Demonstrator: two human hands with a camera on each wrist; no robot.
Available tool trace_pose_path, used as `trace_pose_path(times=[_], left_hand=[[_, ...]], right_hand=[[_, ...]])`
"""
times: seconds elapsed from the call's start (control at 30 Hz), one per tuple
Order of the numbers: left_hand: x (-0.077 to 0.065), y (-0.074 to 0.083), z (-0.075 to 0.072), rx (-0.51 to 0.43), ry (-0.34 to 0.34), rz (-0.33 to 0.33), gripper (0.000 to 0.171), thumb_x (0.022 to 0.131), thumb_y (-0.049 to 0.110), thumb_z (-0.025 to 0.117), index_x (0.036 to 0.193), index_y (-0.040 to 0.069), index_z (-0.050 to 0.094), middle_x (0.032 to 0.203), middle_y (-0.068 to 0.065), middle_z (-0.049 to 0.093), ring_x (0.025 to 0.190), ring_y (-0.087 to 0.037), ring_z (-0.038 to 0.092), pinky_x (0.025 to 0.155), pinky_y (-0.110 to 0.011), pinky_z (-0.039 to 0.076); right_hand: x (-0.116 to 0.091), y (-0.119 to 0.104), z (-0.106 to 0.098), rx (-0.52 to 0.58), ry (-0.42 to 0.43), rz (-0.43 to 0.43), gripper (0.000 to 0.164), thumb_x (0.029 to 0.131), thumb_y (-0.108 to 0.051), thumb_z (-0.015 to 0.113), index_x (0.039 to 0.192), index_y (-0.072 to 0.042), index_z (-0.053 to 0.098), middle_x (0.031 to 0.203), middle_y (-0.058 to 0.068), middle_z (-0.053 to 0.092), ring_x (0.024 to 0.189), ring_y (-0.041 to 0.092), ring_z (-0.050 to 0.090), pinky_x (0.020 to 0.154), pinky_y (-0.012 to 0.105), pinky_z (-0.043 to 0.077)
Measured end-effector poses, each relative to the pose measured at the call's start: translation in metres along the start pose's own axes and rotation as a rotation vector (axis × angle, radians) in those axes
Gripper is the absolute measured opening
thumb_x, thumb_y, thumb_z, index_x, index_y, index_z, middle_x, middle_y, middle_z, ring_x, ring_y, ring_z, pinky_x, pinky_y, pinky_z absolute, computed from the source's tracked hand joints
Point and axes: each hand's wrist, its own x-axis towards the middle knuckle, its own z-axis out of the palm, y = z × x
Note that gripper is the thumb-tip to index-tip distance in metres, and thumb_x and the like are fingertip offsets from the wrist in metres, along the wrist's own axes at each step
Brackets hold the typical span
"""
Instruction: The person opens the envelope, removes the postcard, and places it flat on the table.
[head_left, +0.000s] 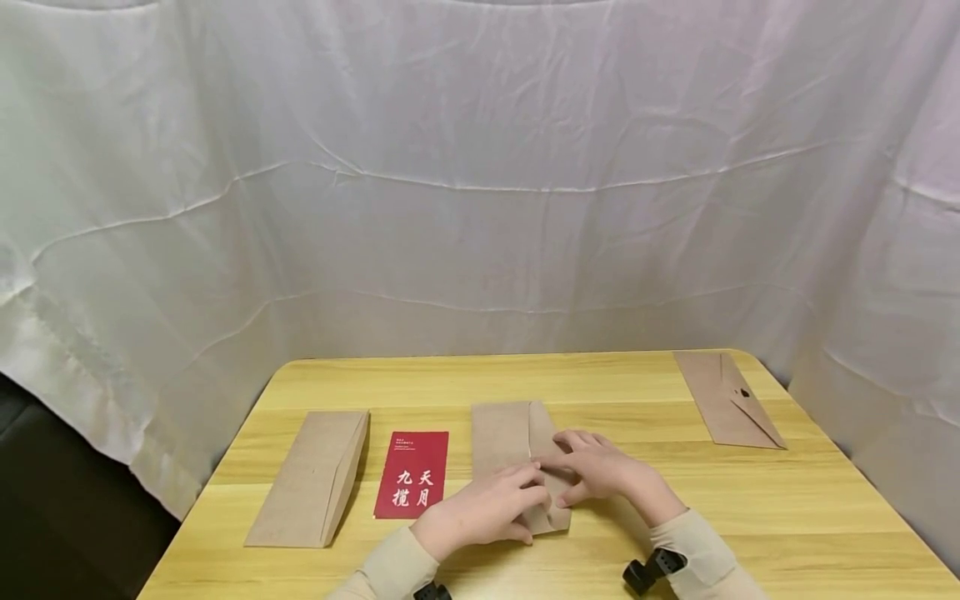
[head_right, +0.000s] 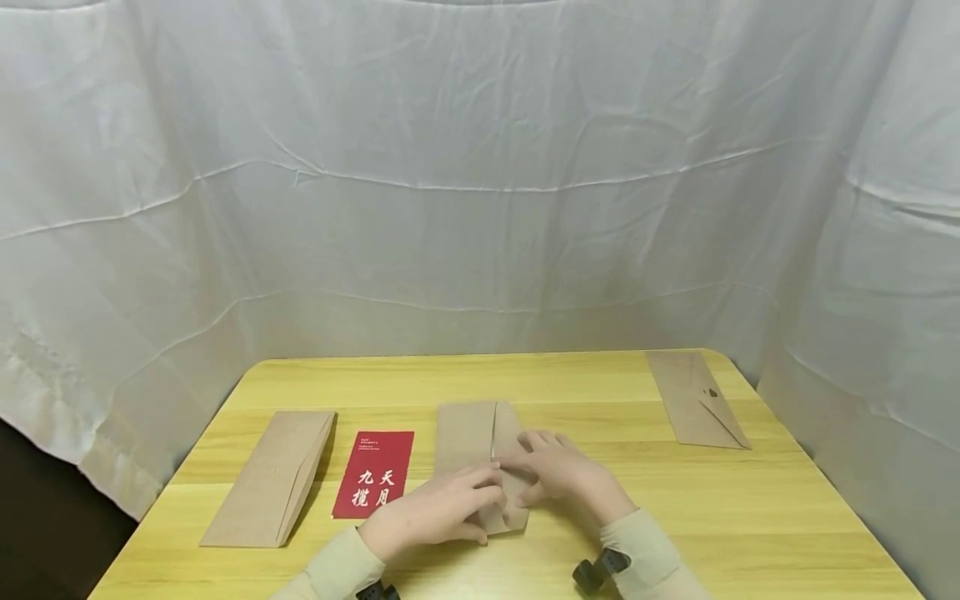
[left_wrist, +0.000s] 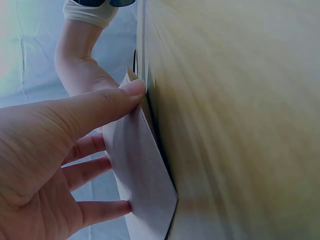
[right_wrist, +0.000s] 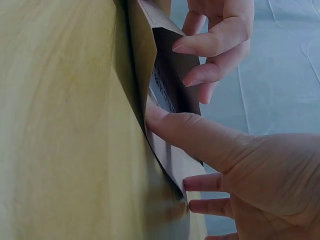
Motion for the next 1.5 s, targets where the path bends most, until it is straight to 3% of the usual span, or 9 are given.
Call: trace_pose_path(times=[0.7,1.0,1.5], left_hand=[[0.0002,-0.0033,0.0024,0.031,0.037,0.034,0.041,0.077,0.043,0.077,0.109,0.025,0.061,0.116,0.007,0.053,0.105,-0.005,0.053,0.099,-0.019,0.044],[-0.0002,-0.0022,0.0014,0.021,0.013,0.022,0.040,0.078,0.042,0.077,0.110,0.025,0.060,0.119,0.007,0.054,0.108,-0.006,0.053,0.101,-0.020,0.044],[-0.0002,-0.0031,0.0007,0.016,0.039,0.033,0.040,0.077,0.041,0.078,0.109,0.024,0.060,0.115,0.007,0.054,0.104,-0.005,0.053,0.099,-0.019,0.043]], right_hand=[[-0.0013,0.0039,0.0050,0.027,0.095,-0.038,0.074,0.074,-0.050,0.077,0.137,-0.018,0.053,0.138,0.019,0.050,0.127,0.044,0.047,0.099,0.069,0.038],[-0.0012,0.0056,0.0088,0.021,0.063,-0.022,0.073,0.078,-0.054,0.072,0.143,-0.029,0.050,0.144,0.021,0.046,0.130,0.045,0.044,0.103,0.070,0.034],[0.0009,0.0003,0.0075,-0.028,0.086,0.020,0.066,0.082,-0.055,0.068,0.140,-0.027,0.053,0.141,0.017,0.050,0.129,0.042,0.048,0.099,0.069,0.038]])
